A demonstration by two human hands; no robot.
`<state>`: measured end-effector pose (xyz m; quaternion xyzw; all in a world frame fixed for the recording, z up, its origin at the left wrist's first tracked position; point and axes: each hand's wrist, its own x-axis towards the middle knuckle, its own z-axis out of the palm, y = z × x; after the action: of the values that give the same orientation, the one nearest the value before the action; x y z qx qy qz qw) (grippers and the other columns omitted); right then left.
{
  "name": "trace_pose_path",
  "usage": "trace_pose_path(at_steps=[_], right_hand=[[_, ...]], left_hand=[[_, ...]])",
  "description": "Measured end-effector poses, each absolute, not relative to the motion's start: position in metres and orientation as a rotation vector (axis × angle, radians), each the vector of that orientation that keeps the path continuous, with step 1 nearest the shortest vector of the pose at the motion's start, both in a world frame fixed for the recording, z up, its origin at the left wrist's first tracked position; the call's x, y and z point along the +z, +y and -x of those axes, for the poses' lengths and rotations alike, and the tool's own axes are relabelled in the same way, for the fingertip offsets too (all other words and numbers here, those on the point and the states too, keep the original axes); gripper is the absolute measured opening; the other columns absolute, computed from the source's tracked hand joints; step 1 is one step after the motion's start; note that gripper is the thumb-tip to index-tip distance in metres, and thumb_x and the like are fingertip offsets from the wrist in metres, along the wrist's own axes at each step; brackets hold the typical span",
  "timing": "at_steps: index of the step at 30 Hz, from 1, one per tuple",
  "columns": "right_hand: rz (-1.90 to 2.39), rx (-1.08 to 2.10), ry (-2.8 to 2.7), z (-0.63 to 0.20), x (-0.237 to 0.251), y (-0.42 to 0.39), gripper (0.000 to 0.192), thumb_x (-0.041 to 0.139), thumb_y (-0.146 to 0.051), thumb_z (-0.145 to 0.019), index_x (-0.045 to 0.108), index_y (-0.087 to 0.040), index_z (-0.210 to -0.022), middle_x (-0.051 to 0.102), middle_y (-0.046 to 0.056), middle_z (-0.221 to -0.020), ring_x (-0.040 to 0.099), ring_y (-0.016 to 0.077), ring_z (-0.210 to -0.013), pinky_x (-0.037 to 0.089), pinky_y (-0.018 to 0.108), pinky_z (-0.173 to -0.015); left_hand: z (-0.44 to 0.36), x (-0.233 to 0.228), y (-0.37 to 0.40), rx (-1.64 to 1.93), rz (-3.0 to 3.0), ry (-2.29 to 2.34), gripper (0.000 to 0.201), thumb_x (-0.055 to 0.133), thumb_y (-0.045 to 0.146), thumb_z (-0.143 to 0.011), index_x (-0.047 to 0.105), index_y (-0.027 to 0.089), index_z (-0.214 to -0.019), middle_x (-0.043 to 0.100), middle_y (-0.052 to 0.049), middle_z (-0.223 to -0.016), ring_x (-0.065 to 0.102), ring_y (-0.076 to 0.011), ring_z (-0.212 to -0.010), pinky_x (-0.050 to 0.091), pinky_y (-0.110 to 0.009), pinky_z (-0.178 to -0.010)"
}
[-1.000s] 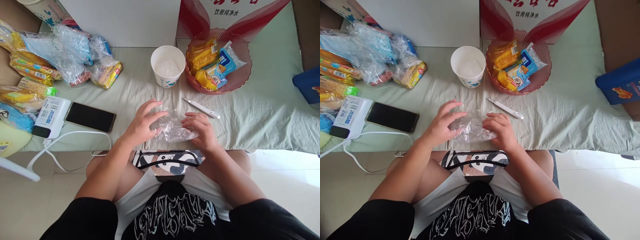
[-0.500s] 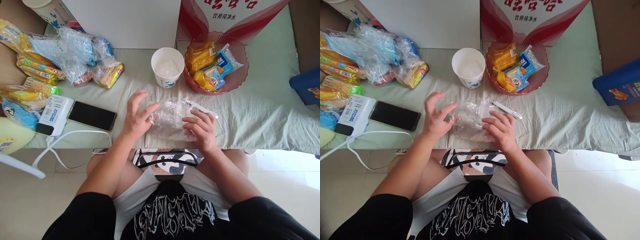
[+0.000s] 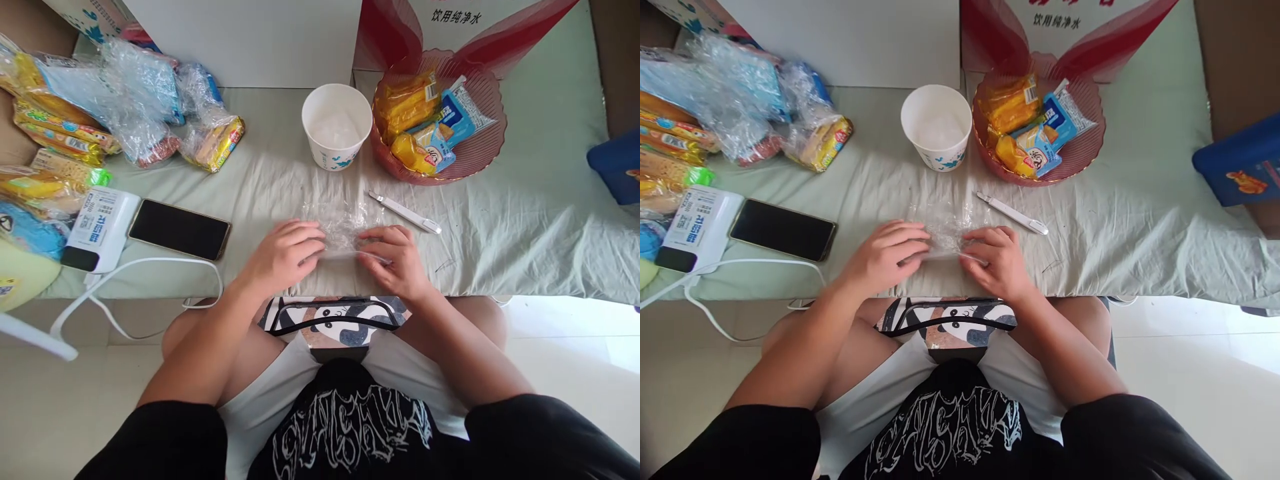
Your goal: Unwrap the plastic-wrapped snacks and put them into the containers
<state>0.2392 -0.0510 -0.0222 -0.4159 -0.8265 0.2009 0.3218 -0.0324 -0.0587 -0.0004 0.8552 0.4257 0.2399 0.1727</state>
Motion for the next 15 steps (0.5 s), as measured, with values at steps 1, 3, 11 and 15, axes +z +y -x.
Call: trace_pose_path(at_steps=[1, 3, 11, 15], right_hand=[[1.111, 0.559, -2.134, -0.239, -0.021, -0.051, 0.022, 0.058, -0.033, -0.101, 0.076, -0.024, -0.090, 0.081, 0.005, -0.105, 0.073, 0.0216, -0.096, 0.045, 0.042, -0.096], [1.190, 0.605, -2.055, -0.239, -0.019, -0.051, 0.018, 0.059, -0.033, -0.100, 0.074, -0.024, -0.093, 0.080, 0.004, -0.092, 0.072, 0.0210, -0.088, 0.048, 0.041, -0.093], [1.553, 0.670, -1.797, -0.230, -0.021, -0.037, 0.026, 0.064, -0.035, -0.095, 0.062, -0.024, -0.119, 0.052, -0.008, -0.057, 0.052, 0.0166, -0.057, 0.049, 0.035, -0.070], [1.466, 0.372, -1.833, -0.231, -0.028, -0.031, 0.037, 0.067, -0.038, -0.095, 0.058, -0.024, -0.128, 0.069, 0.007, -0.104, 0.065, 0.0234, -0.088, 0.053, 0.043, -0.085]], left_hand=[[0.032, -0.002, -0.057, 0.715, -2.373, 1.216, 0.019, 0.057, 0.016, -0.095, 0.075, 0.020, -0.092, 0.081, -0.006, -0.100, 0.076, -0.0225, -0.102, 0.059, -0.040, -0.097], [0.033, -0.003, -0.055, 0.739, -2.243, 1.262, 0.022, 0.055, 0.023, -0.097, 0.073, 0.019, -0.085, 0.077, -0.003, -0.080, 0.070, -0.0159, -0.073, 0.056, -0.029, -0.073], [0.018, -0.001, -0.055, 0.809, -1.826, 1.634, 0.026, 0.057, 0.039, -0.090, 0.064, 0.020, -0.074, 0.056, 0.003, -0.057, 0.047, -0.0110, -0.053, 0.040, -0.025, -0.056], [0.011, -0.002, -0.051, 0.734, -1.851, 1.859, 0.009, 0.061, 0.028, -0.083, 0.067, 0.022, -0.085, 0.065, 0.002, -0.065, 0.057, -0.0145, -0.059, 0.043, -0.028, -0.064]])
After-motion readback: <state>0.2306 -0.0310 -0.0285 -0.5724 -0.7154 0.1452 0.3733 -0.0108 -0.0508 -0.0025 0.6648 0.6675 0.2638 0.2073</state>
